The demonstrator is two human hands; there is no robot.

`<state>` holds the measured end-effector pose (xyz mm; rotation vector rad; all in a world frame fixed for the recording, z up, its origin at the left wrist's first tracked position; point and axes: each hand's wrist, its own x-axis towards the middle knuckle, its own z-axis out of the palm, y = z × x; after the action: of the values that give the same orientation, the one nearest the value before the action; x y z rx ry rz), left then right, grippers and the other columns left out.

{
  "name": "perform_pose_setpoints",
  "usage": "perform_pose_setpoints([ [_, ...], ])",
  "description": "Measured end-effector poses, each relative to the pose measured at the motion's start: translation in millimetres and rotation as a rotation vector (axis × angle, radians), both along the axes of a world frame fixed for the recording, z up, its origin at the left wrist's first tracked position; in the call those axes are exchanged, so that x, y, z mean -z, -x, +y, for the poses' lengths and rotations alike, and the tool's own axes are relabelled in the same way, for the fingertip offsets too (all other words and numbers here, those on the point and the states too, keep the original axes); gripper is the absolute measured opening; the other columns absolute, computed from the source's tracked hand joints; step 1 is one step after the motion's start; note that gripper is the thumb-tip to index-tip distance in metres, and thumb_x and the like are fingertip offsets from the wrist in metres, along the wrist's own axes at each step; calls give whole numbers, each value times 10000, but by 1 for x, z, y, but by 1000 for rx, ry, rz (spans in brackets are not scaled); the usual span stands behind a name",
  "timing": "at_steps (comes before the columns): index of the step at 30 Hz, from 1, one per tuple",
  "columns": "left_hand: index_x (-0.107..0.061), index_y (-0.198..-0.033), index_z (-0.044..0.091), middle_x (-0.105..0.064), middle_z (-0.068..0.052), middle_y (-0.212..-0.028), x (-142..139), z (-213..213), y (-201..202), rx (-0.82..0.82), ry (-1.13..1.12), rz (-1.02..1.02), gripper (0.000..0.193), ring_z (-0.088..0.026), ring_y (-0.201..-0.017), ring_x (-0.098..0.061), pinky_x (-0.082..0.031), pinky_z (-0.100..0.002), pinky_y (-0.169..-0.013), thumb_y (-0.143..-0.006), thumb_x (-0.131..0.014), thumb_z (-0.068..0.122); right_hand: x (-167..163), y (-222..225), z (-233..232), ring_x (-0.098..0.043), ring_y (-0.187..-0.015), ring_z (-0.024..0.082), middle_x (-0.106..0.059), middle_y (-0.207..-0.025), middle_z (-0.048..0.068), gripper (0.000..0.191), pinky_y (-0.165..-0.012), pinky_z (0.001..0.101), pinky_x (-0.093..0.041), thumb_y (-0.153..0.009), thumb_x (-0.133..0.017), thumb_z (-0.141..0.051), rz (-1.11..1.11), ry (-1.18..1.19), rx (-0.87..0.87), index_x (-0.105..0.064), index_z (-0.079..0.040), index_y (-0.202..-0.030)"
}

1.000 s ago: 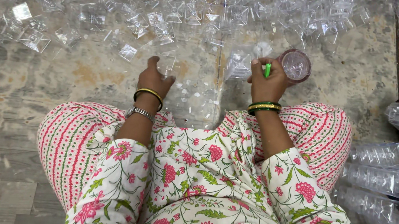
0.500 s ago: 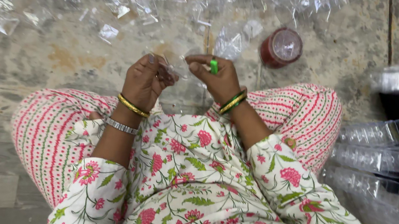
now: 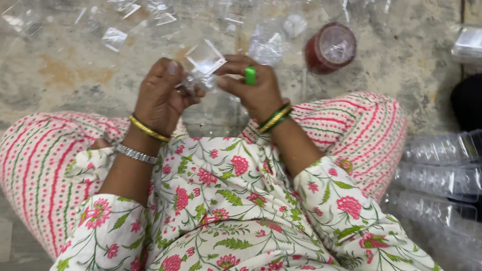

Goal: The person sits cross-legged on the floor and assembles clear plastic boxes, folding and pressing transparent plastic pieces together one at a time and setting finished boxes aside. They hold a green utility knife in one hand while fitting the pieces and occasionally reach for new flat plastic parts from the pile.

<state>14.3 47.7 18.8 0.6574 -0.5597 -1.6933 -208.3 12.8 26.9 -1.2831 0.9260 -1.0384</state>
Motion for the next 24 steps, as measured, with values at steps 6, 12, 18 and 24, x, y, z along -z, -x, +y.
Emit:
perform_pose_setpoints([
  [6, -560, -1044, 101, -633, -27, -991, 5, -2, -5, -49, 11, -21, 142, -237, -867, -688, -627, -413, -808, -1099, -627, 214, 5, -12, 7, -709, -933, 90, -774, -1001, 44, 282, -869, 251, -591, -951, -762, -224, 13, -100, 4, -747, -28, -1154],
  [12, -567, -1084, 75, -637, -50, -1050, 1, 0, 0, -18, 2, -18, 153, -251, -919, -699, -633, -427, -845, -1110, -614, 218, 3, -8, 8, -462, -631, 136, -777, -947, 93, 298, -564, 302, -347, -1003, -708, -244, -26, -375, 66, -770, -6, -1171],
  [18, -511, -1317, 122, -636, -82, -1214, -13, 0, 8, -3, -97, -289, 378, -246, -984, -711, -599, -358, -825, -1048, -576, 379, -30, 29, -14, -711, -1017, 138, -764, -1099, 62, 106, -917, 304, -580, -1009, -727, -111, 185, 364, 247, -757, -37, -1079],
  [24, -507, -1362, 102, -649, -113, -1231, -17, -4, 6, 39, -127, -298, 463, -243, -1013, -695, -594, -360, -853, -1037, -579, 423, -51, 82, -35, -723, -984, 291, -732, -1090, 110, 112, -844, 372, -568, -942, -786, -95, 841, 573, 497, -749, -75, -1045],
])
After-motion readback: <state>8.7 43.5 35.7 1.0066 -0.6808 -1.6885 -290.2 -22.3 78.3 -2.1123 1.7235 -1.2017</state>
